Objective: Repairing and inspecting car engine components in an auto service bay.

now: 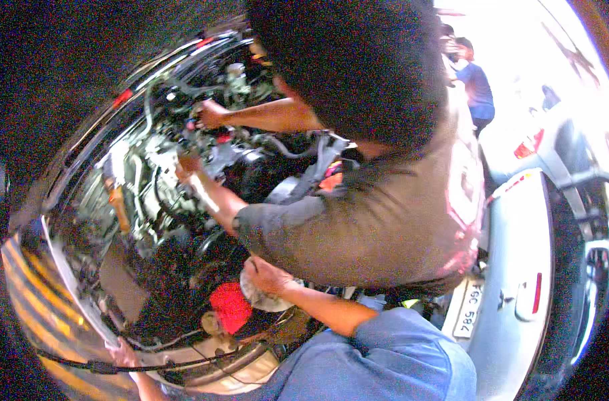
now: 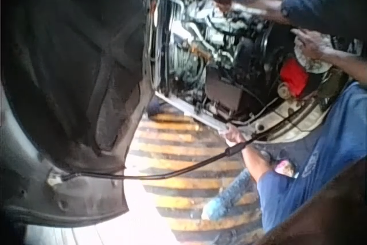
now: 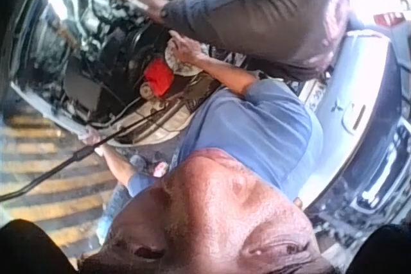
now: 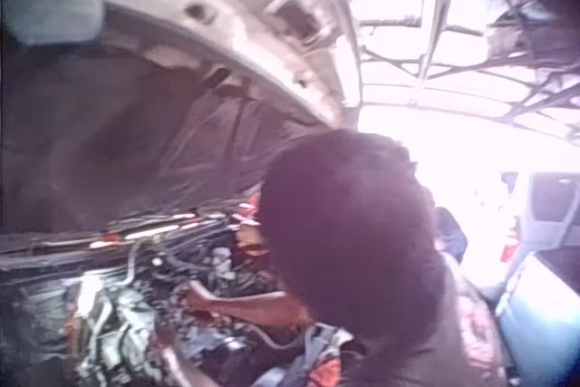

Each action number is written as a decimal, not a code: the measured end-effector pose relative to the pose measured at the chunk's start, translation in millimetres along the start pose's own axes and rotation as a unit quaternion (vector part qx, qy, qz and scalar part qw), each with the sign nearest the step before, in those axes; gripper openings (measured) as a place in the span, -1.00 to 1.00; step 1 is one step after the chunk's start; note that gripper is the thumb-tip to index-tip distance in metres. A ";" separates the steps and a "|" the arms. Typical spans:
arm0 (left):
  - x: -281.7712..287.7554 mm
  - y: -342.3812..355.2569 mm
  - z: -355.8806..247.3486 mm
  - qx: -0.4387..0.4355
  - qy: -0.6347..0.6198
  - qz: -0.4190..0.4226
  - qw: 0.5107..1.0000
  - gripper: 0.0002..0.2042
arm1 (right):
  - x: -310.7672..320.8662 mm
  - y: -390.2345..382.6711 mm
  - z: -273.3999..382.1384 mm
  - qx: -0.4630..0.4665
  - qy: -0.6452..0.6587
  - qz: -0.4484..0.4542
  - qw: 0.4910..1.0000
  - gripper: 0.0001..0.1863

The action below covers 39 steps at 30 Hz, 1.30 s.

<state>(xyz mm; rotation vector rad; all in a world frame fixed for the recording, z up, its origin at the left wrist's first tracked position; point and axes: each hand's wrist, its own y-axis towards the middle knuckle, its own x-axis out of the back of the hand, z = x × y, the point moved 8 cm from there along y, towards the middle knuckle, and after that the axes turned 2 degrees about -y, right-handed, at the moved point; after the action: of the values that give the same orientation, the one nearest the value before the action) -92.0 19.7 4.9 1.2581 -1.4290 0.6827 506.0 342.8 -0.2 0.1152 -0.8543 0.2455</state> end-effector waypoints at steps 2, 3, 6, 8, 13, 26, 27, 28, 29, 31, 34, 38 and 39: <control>-0.6 12.3 0.4 -0.042 -0.050 -0.075 0.995 -0.33 | -1.9 -1.0 -4.8 -0.024 0.017 0.022 0.999 -0.42; 3.5 15.7 -2.5 -0.090 -0.100 -0.137 0.981 -0.35 | 0.0 -1.5 -3.2 -0.009 -0.006 0.007 1.000 -0.42; -6.4 26.3 -1.5 -0.158 -0.097 -0.162 0.969 -0.33 | 5.2 -1.0 5.5 0.066 -0.095 -0.061 0.991 -0.44; -10.2 33.4 -3.0 -0.191 -0.131 -0.190 0.954 -0.34 | 0.5 -0.5 4.9 0.083 -0.138 -0.068 0.985 -0.46; -6.5 33.6 -8.9 -0.222 -0.126 -0.266 0.930 -0.36 | -1.6 -2.3 3.8 0.110 -0.141 -0.100 0.979 -0.45; 7.5 -4.4 -2.2 -0.008 -0.069 -0.041 0.997 -0.34 | 7.2 -3.0 10.7 0.131 -0.119 -0.158 0.971 -0.50; 6.7 -3.0 -2.1 -0.010 -0.075 -0.052 0.996 -0.35 | 6.5 -2.9 12.0 0.136 -0.120 -0.156 0.971 -0.49; 5.6 -1.7 -2.9 -0.021 -0.070 -0.057 0.996 -0.35 | 6.1 -2.6 11.3 0.134 -0.122 -0.151 0.972 -0.49; 2.5 -1.0 1.5 0.000 -0.057 -0.052 0.997 -0.36 | 5.6 -3.1 10.3 0.130 -0.124 -0.147 0.973 -0.48; 4.4 -1.9 1.2 -0.008 -0.065 -0.085 0.994 -0.35 | 3.8 -2.9 9.2 0.126 -0.124 -0.138 0.975 -0.47; 8.8 -2.4 -2.7 -0.022 -0.049 -0.107 0.993 -0.34 | 3.1 -3.3 8.0 0.122 -0.123 -0.137 0.975 -0.48; 6.2 -5.3 -3.0 0.005 -0.053 -0.040 0.998 -0.32 | 4.0 -3.6 9.5 0.136 -0.132 -0.147 0.971 -0.48; 8.4 -6.1 -6.8 -0.005 -0.055 -0.037 0.998 -0.32 | 4.2 -4.0 9.6 0.138 -0.130 -0.148 0.971 -0.48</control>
<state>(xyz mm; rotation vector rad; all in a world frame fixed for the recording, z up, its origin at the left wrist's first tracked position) -83.0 21.3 13.3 1.3521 -1.4661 0.5627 502.7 337.7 9.2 0.5412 -1.0469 0.0672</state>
